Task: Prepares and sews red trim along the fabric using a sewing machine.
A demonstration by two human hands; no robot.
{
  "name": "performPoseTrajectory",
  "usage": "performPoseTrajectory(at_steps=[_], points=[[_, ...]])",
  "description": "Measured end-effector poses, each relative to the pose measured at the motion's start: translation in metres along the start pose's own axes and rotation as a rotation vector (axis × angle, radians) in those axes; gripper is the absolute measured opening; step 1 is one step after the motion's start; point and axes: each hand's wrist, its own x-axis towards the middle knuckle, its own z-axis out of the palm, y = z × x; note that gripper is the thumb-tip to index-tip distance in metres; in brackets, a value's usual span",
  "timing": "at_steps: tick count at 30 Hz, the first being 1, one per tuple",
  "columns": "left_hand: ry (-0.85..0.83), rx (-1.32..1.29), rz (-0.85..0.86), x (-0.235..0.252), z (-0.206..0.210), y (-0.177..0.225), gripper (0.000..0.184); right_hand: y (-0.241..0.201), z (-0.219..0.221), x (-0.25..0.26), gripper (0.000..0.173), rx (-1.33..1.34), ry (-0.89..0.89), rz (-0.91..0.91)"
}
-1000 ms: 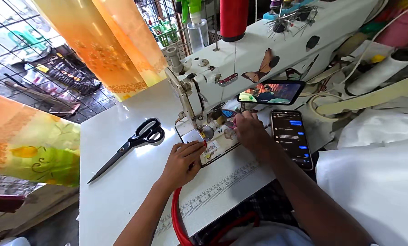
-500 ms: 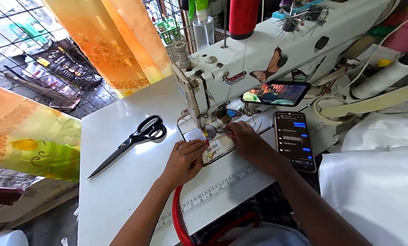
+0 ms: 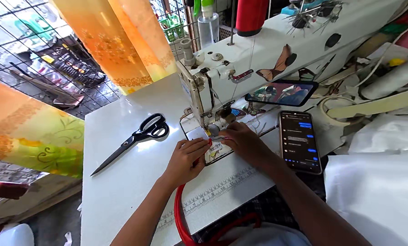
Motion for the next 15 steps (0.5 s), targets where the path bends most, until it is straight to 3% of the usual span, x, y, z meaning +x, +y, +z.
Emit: performPoseTrajectory(at_steps=[15], points=[[-0.013,-0.014,-0.018,0.0007,0.0,-0.0001,0.035,-0.0013,-0.0082,0.0018,0.02,0.067,-0.088,0.035]])
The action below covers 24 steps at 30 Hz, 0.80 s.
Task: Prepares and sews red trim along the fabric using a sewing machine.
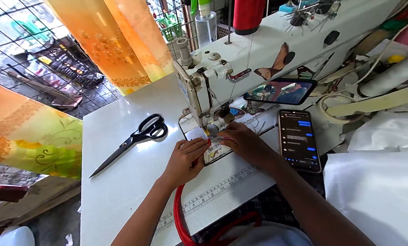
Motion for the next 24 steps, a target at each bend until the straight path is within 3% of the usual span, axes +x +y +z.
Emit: performPoseTrajectory(at_steps=[12,19,24], points=[[-0.013,0.011,-0.009,0.002,-0.001,0.001,0.037,-0.001,0.001,0.006,0.022,0.013,-0.075,0.001],[-0.028,0.21,0.1,0.006,-0.003,0.006,0.039,0.008,0.003,0.007,0.02,0.02,-0.033,-0.106],[-0.017,0.175,0.091,0.006,-0.002,0.005,0.036,0.015,0.001,0.015,0.019,0.013,-0.027,-0.181]])
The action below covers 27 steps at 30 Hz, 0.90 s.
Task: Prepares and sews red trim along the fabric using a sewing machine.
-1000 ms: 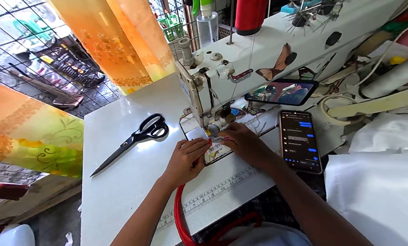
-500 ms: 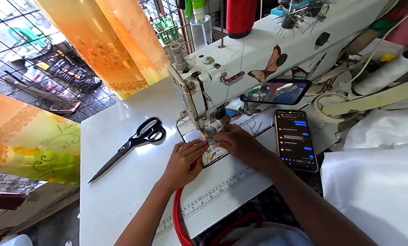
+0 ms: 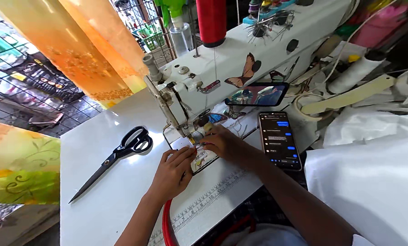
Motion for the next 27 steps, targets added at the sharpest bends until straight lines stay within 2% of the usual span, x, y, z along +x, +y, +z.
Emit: performPoseTrajectory(at_steps=[12,27], points=[[-0.019,-0.007,-0.004,-0.001,0.0,0.0,0.036,0.008,0.02,-0.003,0.021,-0.066,0.161,-0.067],[-0.049,0.048,-0.002,0.0,-0.002,0.002,0.036,0.011,0.015,-0.003,0.023,-0.093,0.171,0.023]])
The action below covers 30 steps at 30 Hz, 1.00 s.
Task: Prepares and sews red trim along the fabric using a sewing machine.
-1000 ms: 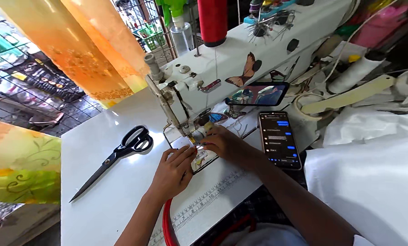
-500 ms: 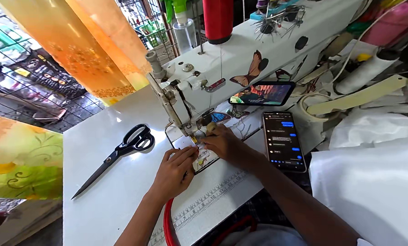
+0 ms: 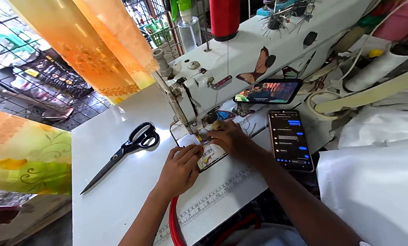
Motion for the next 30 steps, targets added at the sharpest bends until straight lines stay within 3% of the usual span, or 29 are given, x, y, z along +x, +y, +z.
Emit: performPoseTrajectory(at_steps=[7,10,18,30], points=[[-0.037,-0.017,-0.02,0.0,-0.001,0.0,0.035,0.007,-0.004,-0.004,0.02,-0.26,0.187,0.17],[-0.026,-0.061,-0.031,0.0,0.0,-0.001,0.034,0.004,0.001,-0.004,0.019,-0.21,0.236,0.075],[-0.01,-0.104,-0.052,0.0,0.001,-0.002,0.032,-0.002,0.01,-0.008,0.032,-0.008,0.091,-0.206],[0.018,-0.067,-0.043,0.001,0.002,0.0,0.035,-0.001,0.014,-0.008,0.032,-0.025,0.093,-0.221]])
